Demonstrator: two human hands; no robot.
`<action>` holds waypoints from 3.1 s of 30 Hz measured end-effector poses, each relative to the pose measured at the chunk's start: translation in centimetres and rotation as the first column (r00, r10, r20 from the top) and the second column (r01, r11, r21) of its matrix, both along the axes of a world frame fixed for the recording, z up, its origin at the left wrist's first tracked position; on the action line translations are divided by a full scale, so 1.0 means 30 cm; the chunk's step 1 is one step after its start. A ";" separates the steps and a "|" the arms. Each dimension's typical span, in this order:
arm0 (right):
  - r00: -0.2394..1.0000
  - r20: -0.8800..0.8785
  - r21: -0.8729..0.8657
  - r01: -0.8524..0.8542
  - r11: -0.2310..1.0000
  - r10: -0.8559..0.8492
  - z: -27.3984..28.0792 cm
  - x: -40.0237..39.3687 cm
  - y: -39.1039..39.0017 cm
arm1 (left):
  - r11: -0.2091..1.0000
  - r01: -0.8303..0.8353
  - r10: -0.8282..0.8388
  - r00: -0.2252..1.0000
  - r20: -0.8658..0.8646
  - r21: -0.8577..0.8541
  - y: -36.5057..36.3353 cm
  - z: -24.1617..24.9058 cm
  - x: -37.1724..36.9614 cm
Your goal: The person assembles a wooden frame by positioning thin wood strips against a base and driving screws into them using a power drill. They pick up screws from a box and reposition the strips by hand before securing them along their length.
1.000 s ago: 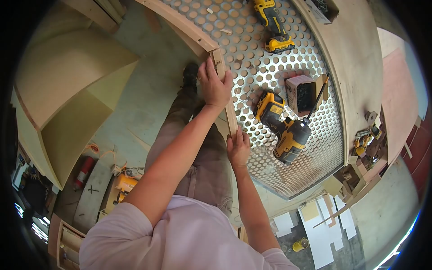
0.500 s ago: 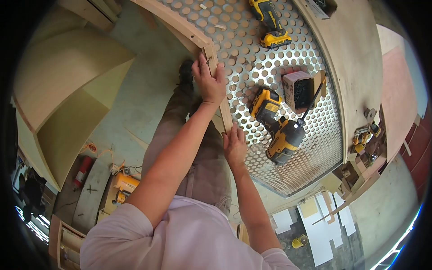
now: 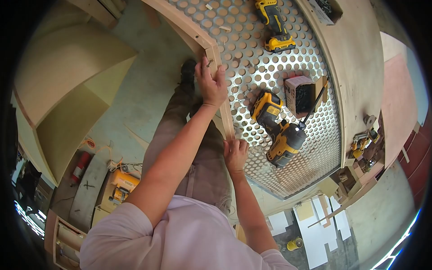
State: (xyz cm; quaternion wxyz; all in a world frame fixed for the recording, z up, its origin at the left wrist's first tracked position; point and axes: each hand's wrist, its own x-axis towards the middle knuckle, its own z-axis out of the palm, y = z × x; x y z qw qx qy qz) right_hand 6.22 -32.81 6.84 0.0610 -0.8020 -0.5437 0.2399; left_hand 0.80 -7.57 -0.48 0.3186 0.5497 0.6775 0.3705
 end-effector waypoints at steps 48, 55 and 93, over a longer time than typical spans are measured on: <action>1.000 -0.013 -0.216 0.003 0.976 -0.006 0.023 0.005 0.031 | 0.993 0.008 -0.009 1.000 0.005 0.115 -0.109 -0.003 0.009; 0.999 0.034 -0.420 0.049 0.906 -0.038 0.067 0.023 -0.275 | 0.990 0.030 -0.029 1.000 -0.010 0.139 -0.127 -0.019 0.011; 0.985 0.056 -0.341 0.170 0.924 -0.161 0.019 0.021 -0.537 | 0.994 0.005 0.003 0.997 -0.081 0.109 -0.130 -0.031 0.022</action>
